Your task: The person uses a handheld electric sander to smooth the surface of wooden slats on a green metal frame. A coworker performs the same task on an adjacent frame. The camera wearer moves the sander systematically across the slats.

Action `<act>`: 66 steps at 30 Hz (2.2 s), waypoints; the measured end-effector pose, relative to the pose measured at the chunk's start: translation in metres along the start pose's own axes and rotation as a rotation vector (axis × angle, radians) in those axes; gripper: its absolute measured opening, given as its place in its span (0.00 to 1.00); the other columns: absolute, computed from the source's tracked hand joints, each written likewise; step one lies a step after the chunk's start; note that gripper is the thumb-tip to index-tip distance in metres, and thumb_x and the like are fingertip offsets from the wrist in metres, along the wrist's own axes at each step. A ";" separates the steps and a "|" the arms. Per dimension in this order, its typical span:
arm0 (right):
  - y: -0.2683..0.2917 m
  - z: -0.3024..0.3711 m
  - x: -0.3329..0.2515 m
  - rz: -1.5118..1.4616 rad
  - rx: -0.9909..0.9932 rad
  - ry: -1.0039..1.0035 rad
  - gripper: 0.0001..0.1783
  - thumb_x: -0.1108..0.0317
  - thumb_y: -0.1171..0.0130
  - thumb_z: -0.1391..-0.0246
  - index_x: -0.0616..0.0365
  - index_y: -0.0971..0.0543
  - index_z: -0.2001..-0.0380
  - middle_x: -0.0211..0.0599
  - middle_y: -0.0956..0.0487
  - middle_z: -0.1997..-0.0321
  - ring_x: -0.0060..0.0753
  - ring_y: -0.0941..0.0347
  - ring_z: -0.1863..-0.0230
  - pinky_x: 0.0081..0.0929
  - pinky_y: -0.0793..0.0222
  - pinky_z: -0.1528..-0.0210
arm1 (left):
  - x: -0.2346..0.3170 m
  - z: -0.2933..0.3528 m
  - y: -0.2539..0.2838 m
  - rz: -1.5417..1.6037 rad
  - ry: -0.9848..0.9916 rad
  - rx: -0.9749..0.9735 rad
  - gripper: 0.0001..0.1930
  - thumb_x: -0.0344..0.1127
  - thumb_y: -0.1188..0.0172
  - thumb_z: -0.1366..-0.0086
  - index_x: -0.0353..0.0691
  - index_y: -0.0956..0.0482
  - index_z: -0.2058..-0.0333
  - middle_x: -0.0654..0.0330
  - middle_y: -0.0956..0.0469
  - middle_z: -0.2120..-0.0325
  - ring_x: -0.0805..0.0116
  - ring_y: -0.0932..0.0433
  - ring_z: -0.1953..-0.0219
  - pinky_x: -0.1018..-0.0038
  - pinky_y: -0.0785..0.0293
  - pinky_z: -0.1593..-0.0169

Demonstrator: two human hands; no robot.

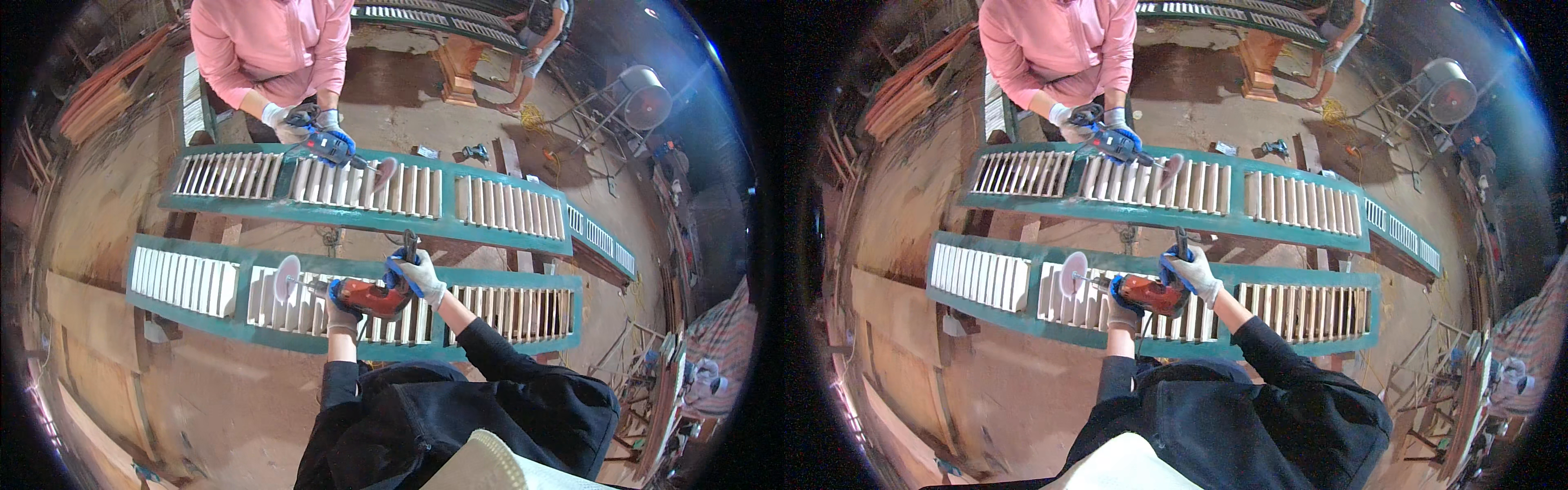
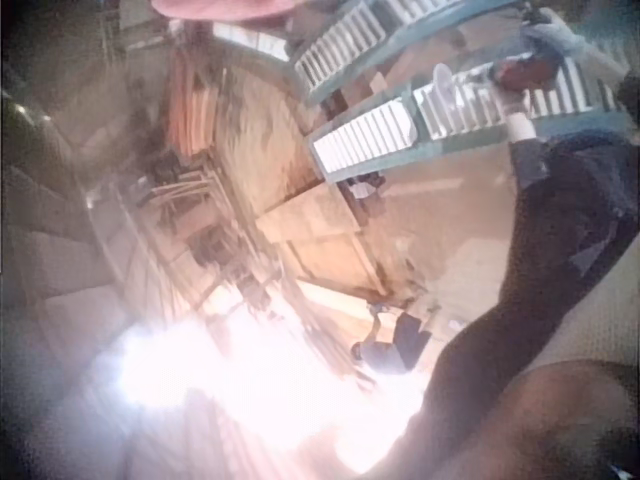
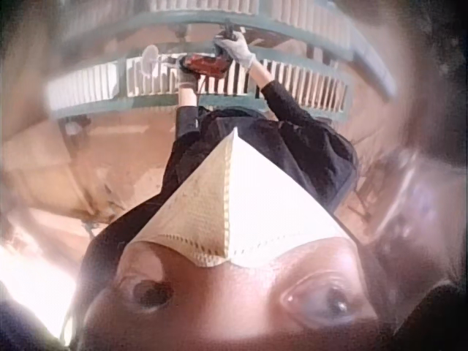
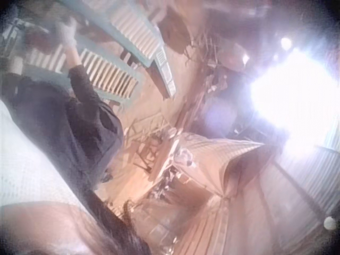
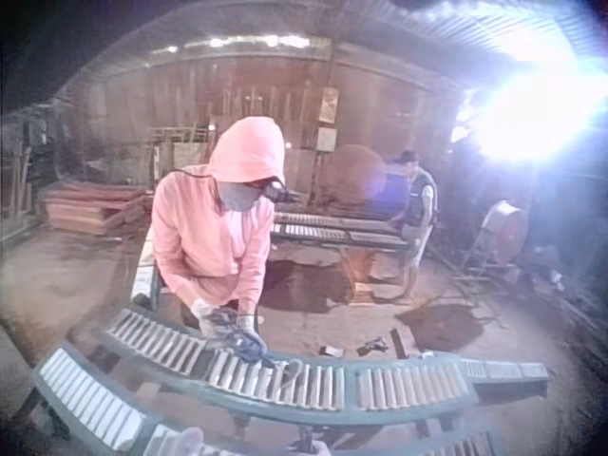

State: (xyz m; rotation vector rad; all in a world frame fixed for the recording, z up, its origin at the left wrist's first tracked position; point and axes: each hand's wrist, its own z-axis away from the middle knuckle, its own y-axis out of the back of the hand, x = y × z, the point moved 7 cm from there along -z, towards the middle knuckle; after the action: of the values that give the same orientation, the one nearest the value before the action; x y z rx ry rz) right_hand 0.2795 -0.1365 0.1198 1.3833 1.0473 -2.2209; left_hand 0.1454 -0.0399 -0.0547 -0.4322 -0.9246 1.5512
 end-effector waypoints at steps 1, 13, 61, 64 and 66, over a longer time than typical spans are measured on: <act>-0.002 0.002 0.005 0.037 -0.008 -0.047 0.05 0.74 0.45 0.50 0.65 0.26 0.76 0.39 0.24 0.81 0.30 0.27 0.82 0.26 0.29 0.77 | -0.009 0.009 0.003 0.015 0.037 0.001 0.19 0.51 0.55 0.43 0.43 0.23 0.70 0.58 0.22 0.71 0.58 0.24 0.68 0.61 0.27 0.61; 0.003 0.011 0.029 0.175 -0.022 -0.062 0.09 0.69 0.45 0.48 0.63 0.25 0.77 0.35 0.25 0.82 0.24 0.28 0.82 0.21 0.33 0.80 | -0.007 -0.008 0.036 -0.033 -0.083 -0.099 0.20 0.50 0.59 0.40 0.42 0.24 0.72 0.58 0.23 0.72 0.60 0.24 0.68 0.63 0.28 0.61; 0.009 0.016 0.032 0.086 0.089 -0.157 0.05 0.73 0.46 0.49 0.64 0.27 0.75 0.34 0.26 0.79 0.27 0.28 0.79 0.25 0.29 0.76 | -0.025 0.018 0.052 -0.224 -0.057 0.016 0.17 0.43 0.57 0.40 0.37 0.23 0.73 0.58 0.23 0.75 0.62 0.24 0.72 0.67 0.27 0.65; 0.017 0.014 0.035 0.102 0.111 -0.088 0.06 0.74 0.47 0.48 0.64 0.27 0.77 0.35 0.27 0.80 0.28 0.28 0.81 0.27 0.30 0.77 | -0.024 0.000 0.048 -0.046 0.002 0.020 0.18 0.45 0.58 0.39 0.37 0.23 0.72 0.57 0.22 0.74 0.60 0.24 0.69 0.67 0.28 0.61; 0.027 0.011 0.048 0.036 0.085 -0.138 0.02 0.75 0.47 0.49 0.62 0.26 0.74 0.36 0.24 0.75 0.29 0.26 0.77 0.28 0.28 0.72 | -0.023 -0.001 0.040 0.048 0.022 -0.015 0.20 0.47 0.58 0.39 0.37 0.23 0.72 0.56 0.22 0.74 0.59 0.24 0.69 0.64 0.28 0.60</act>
State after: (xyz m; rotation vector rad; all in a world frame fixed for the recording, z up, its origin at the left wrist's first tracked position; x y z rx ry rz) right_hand 0.2657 -0.1583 0.0696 1.2511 0.8844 -2.3214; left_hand 0.1248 -0.0595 -0.0910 -0.4849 -0.9153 1.5811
